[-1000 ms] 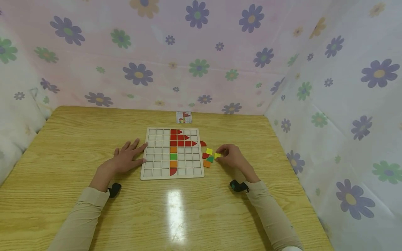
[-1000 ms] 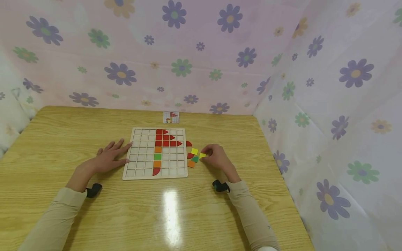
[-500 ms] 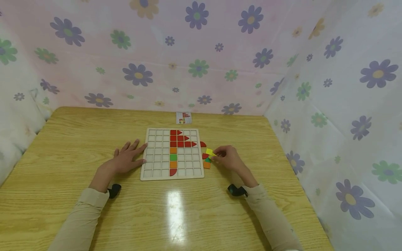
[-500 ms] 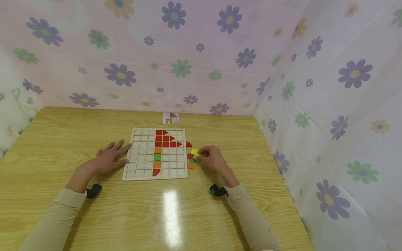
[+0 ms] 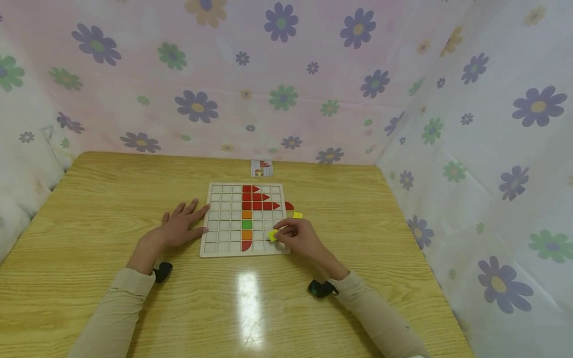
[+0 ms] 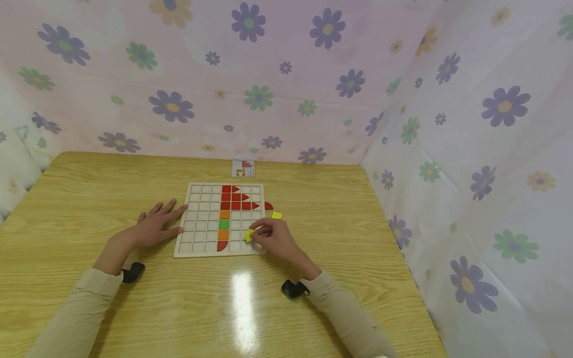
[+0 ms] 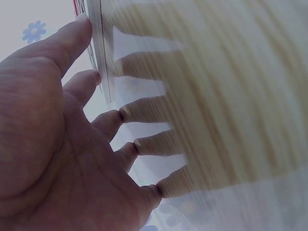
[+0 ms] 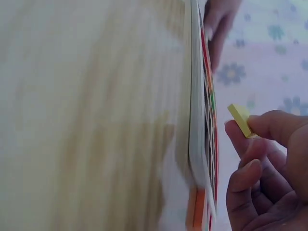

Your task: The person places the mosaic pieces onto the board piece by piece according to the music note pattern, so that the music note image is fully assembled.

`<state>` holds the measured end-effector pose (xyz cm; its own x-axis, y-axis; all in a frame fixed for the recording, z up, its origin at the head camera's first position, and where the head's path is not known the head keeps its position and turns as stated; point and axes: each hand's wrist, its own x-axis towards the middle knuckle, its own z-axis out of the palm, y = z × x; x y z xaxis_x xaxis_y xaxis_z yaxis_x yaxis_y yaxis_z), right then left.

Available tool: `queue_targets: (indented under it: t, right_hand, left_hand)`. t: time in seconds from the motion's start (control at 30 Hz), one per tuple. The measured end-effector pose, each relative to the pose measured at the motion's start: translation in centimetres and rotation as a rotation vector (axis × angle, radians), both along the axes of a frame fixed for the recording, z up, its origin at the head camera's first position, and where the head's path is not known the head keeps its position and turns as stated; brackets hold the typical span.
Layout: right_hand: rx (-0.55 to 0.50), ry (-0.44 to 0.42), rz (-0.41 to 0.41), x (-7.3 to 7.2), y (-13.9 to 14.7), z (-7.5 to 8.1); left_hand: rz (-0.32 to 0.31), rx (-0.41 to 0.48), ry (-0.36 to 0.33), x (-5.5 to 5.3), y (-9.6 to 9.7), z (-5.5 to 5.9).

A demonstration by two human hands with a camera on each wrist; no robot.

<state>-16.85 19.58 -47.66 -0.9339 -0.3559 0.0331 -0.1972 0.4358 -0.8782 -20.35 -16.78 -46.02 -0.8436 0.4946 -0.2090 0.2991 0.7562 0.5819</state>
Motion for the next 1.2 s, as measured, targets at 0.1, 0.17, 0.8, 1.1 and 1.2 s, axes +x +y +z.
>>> queue_targets:
  t: [0.1,0.17,0.8,1.1,1.2]
  right_hand:
    - [-0.015,-0.044,0.017,0.6,-1.2,-0.1]
    - [-0.011,-0.064,0.030,1.0,-1.9,-0.2]
    - [-0.009,0.053,-0.001,1.6,-7.8,-1.2]
    - [0.020,0.078,-0.029,1.5,-8.7,-1.0]
    - [0.035,0.073,-0.027,1.3,-8.9,-0.9]
  left_hand:
    - [0.002,-0.002,0.003,0.0,0.0,-0.1]
    - [0.002,0.000,0.002,0.0,-0.1,-0.1]
    - [-0.007,-0.003,0.022,-0.1,-0.1,-0.2]
    - [-0.006,-0.002,0.019,-0.1,-0.1,-0.2]
    - [-0.004,-0.004,0.019,-0.2,-0.2,-0.3]
